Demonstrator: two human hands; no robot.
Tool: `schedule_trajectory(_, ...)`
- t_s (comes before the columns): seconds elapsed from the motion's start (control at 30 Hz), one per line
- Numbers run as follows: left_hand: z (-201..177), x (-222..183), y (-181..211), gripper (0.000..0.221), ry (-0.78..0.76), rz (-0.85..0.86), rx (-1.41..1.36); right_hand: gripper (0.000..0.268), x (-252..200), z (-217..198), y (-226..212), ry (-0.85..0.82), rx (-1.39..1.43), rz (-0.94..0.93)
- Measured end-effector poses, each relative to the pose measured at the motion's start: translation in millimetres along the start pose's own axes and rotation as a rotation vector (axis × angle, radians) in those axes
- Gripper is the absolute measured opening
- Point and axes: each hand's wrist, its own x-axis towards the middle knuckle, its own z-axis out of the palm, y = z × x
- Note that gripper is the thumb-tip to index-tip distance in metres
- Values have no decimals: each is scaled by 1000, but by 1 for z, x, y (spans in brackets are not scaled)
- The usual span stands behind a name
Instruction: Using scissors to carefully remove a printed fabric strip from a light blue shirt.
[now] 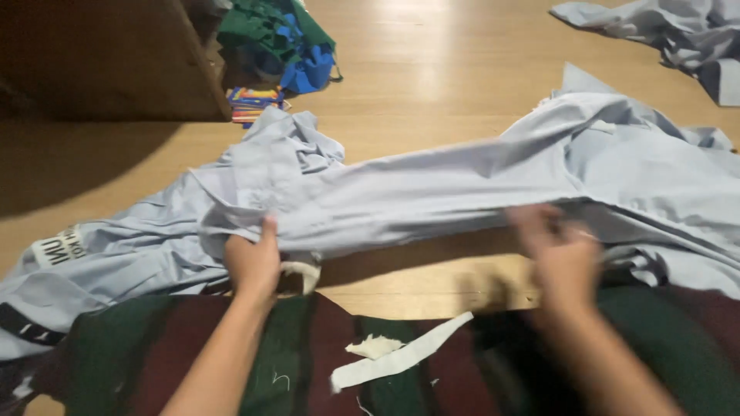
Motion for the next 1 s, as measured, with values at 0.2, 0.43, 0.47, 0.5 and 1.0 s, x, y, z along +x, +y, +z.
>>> schedule_trajectory(0.2, -20, -30, 31, 79, -549, -119, 820, 39, 150, -60, 106, 77, 550, 428)
schedule_trajectory(0.43, -11, -22, 16, 45, -578, -364, -330, 16, 149, -58, 76, 212, 617, 541)
schedule_trajectory(0.47, -13, -20, 19, 49, -593, -496, -612, 15, 137, -56, 66, 325, 536, 474)
schedule_trajectory(0.5, -16, -23, 30, 49, -596, -500, -608, 15, 119, -50, 51, 329, 534, 479)
schedule_trajectory(1.0, 38, -69, 59, 111, -1057, -281, -14, 37, -127, 65, 16, -587, -253, 137)
